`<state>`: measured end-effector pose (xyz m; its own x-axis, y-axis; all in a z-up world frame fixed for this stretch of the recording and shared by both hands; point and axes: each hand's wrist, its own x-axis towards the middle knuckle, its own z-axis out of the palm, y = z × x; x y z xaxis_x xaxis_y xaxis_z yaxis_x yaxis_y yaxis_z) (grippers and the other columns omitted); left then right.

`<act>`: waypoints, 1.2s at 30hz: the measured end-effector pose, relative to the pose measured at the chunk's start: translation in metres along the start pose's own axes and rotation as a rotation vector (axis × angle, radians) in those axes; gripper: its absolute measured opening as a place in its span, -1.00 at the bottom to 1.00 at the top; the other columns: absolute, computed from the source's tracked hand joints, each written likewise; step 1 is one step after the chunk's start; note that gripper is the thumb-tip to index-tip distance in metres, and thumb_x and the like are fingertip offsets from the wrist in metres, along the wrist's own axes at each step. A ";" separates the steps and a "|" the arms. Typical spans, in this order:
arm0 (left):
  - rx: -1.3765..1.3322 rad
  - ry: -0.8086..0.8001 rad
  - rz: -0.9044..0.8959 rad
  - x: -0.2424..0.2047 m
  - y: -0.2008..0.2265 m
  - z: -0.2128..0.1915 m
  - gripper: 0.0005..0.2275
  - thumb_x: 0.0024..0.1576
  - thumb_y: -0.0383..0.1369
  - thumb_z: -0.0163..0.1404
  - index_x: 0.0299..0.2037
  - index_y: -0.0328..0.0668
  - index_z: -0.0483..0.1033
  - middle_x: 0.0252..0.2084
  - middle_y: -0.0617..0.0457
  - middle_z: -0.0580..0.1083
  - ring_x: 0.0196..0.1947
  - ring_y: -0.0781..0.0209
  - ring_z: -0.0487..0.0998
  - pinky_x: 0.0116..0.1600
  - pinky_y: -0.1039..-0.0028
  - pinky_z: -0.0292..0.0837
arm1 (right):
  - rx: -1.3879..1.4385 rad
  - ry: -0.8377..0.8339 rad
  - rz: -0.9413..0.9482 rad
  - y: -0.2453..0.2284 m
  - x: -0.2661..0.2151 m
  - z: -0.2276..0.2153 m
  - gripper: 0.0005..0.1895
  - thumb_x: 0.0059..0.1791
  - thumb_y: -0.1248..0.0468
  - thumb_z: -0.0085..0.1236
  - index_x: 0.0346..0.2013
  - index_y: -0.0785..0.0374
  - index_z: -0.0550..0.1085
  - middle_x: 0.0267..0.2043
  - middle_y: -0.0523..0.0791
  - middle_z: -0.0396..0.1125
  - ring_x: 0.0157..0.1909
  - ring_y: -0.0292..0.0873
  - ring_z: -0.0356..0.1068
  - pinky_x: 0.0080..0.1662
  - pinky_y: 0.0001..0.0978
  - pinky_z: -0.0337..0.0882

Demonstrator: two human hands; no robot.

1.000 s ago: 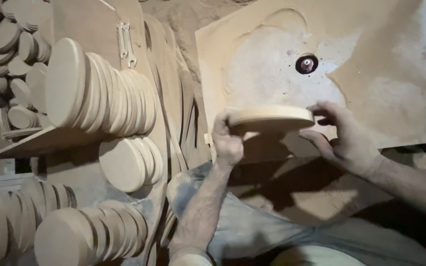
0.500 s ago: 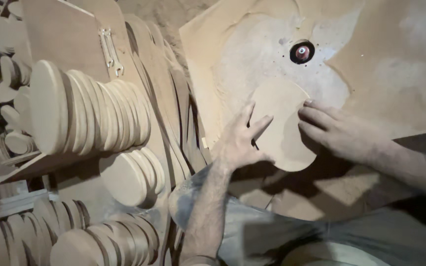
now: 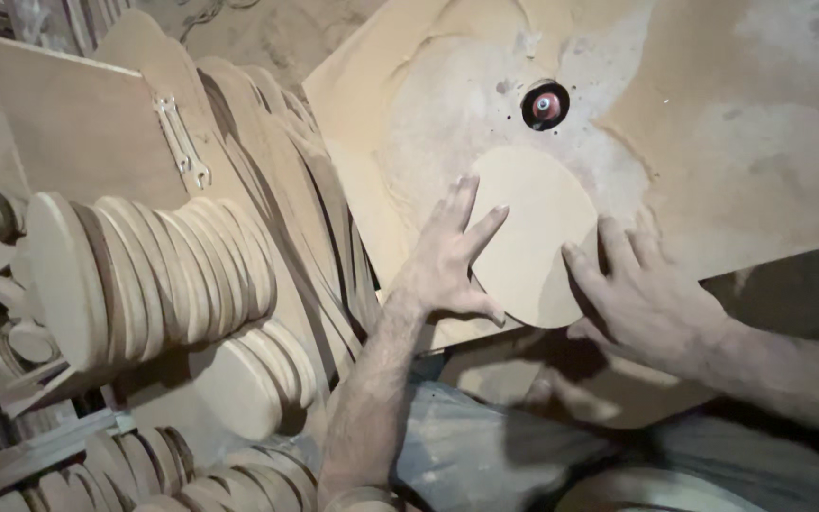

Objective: The person sits on the floor and sands the edges of round wooden discs using a sanding machine. They pick up each disc from a stack, press it against the spinning abrasive wheel, and then place the finished disc onto a growing stack.

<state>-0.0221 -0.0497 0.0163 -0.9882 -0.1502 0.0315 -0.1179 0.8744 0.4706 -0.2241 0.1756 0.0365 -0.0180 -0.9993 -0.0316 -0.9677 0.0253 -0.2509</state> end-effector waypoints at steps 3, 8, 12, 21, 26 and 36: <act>0.012 0.011 0.007 0.014 -0.009 -0.004 0.17 -0.36 0.45 0.18 0.46 -0.10 0.24 0.55 -0.56 -0.09 0.56 -0.61 -0.04 0.59 -0.18 -0.03 | 0.098 -0.188 0.075 0.003 0.013 -0.006 0.01 -0.22 -0.27 0.15 0.37 0.20 0.21 0.31 0.30 0.05 0.20 0.39 0.16 0.14 0.06 0.31; 0.001 0.012 0.070 0.033 -0.026 -0.010 0.15 -0.33 0.44 0.20 0.45 -0.12 0.26 0.56 -0.51 -0.07 0.57 -0.53 -0.02 0.60 -0.18 -0.04 | 0.052 -0.160 0.061 0.006 0.029 -0.015 0.02 -0.17 -0.30 0.11 0.34 0.38 0.23 0.23 0.43 0.08 0.03 0.34 0.26 0.08 -0.01 0.37; -0.016 -0.004 0.065 0.038 -0.031 -0.011 0.13 -0.31 0.43 0.20 0.44 -0.12 0.28 0.56 -0.51 -0.06 0.58 -0.49 -0.01 0.61 -0.16 -0.04 | 0.106 -0.211 0.104 0.006 0.033 -0.020 0.03 -0.20 -0.27 0.12 0.34 0.38 0.24 0.23 0.41 0.08 0.02 0.31 0.26 0.07 -0.05 0.37; -0.021 0.014 0.059 0.043 -0.029 -0.014 0.11 -0.33 0.39 0.25 0.40 -0.18 0.31 0.53 -0.54 -0.01 0.56 -0.49 0.02 0.61 -0.12 -0.02 | 0.028 -0.091 0.011 0.013 0.034 -0.006 -0.01 -0.18 -0.23 0.13 0.28 0.49 0.28 0.17 0.44 0.11 0.14 0.33 0.21 0.13 -0.04 0.32; 0.006 0.045 0.008 0.043 -0.024 -0.014 0.11 -0.38 0.36 0.30 0.37 -0.21 0.35 0.52 -0.55 0.01 0.54 -0.53 0.06 0.59 -0.12 0.02 | 0.082 -0.119 0.045 0.020 0.036 0.000 0.00 -0.26 -0.20 0.22 0.29 0.38 0.28 0.24 0.42 0.09 0.18 0.34 0.19 0.14 -0.02 0.30; 0.064 0.089 -0.057 0.044 -0.013 -0.017 0.14 -0.40 0.35 0.32 0.34 -0.32 0.36 0.47 -0.64 0.04 0.50 -0.57 0.10 0.55 -0.14 0.08 | -0.182 -0.023 -0.080 0.024 0.052 -0.013 -0.13 -0.21 -0.14 0.03 0.28 0.31 0.26 0.36 0.24 0.10 0.29 0.17 0.17 0.18 0.01 0.21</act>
<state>-0.0620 -0.0758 0.0267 -0.9674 -0.2383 0.0860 -0.1823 0.8905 0.4169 -0.2514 0.1234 0.0417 0.0649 -0.9970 -0.0415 -0.9953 -0.0617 -0.0746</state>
